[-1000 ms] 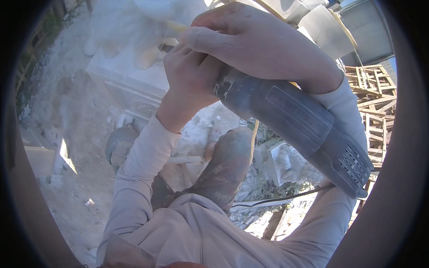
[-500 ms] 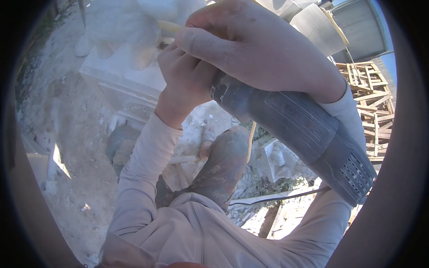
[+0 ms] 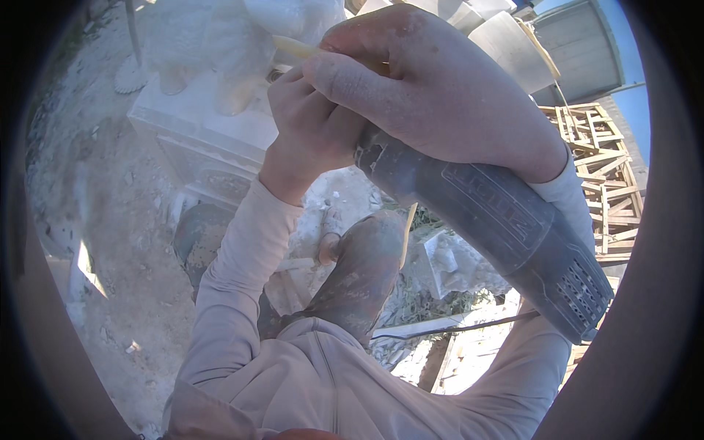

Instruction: Carving and detailing a stone elephant sculpture using a rotary tool.

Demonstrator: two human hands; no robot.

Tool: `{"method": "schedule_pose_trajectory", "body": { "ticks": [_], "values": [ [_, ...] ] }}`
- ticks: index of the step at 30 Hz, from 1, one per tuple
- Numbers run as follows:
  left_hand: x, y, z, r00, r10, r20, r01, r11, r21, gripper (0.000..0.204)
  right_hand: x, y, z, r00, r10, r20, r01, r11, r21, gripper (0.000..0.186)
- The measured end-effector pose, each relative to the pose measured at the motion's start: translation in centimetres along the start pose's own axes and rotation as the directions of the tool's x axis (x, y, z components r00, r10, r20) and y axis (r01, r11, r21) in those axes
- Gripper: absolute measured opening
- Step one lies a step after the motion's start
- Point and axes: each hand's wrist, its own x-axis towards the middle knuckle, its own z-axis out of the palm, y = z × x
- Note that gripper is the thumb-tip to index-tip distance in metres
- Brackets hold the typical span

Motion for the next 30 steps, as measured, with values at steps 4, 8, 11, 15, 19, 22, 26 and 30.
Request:
{"method": "schedule_pose_trajectory", "body": {
  "ticks": [4, 8, 11, 15, 19, 22, 26, 30],
  "values": [
    [0.0, 0.0, -0.3, 1.0, 0.007, 0.015, -0.007, 1.0, -0.007, 0.015, -0.2, -0.2, -0.1, 1.0, 0.021, -0.008, -0.021, 0.999, -0.03, 0.042],
    [0.3, -0.3, -0.1, 0.999, 0.04, -0.007, -0.04, 0.999, -0.019, 0.018, 0.0, -0.4, -0.4, 0.999, -0.023, -0.046, 0.015, 0.986, -0.166, 0.041],
    [0.3, -0.5, 0.2, 0.998, 0.057, -0.036, -0.058, 0.998, -0.023, 0.018, -0.3, -0.6, -0.3, 0.998, 0.012, -0.054, -0.019, 0.99, -0.139, 0.041],
    [0.3, -0.7, 0.2, 0.997, 0.08, -0.015, -0.08, 0.997, -0.013, 0.018, -0.5, -0.7, 0.1, 0.993, -0.017, -0.114, 0.003, 0.992, -0.123, 0.041],
    [0.4, -0.6, 0.3, 0.995, 0.091, -0.048, -0.092, 0.996, -0.015, 0.017, -0.6, -0.8, 0.2, 0.994, 0.028, -0.106, -0.033, 0.998, -0.053, 0.04],
    [0.5, -0.5, 0.2, 0.996, 0.087, -0.033, -0.087, 0.996, -0.015, 0.018, -0.7, -0.9, 0.0, 0.995, 0.009, -0.099, -0.013, 0.999, -0.032, 0.039],
    [0.6, -0.4, 0.3, 0.995, 0.075, -0.059, -0.077, 0.997, -0.032, 0.017, -0.9, -1.0, -0.2, 0.99, 0.012, -0.143, -0.035, 0.987, -0.157, 0.037],
    [0.7, -0.3, 0.2, 0.995, 0.079, -0.058, -0.081, 0.996, -0.028, 0.017, -0.9, -0.8, -0.2, 0.99, -0.009, -0.143, -0.012, 0.989, -0.149, 0.035]
  ]
}}
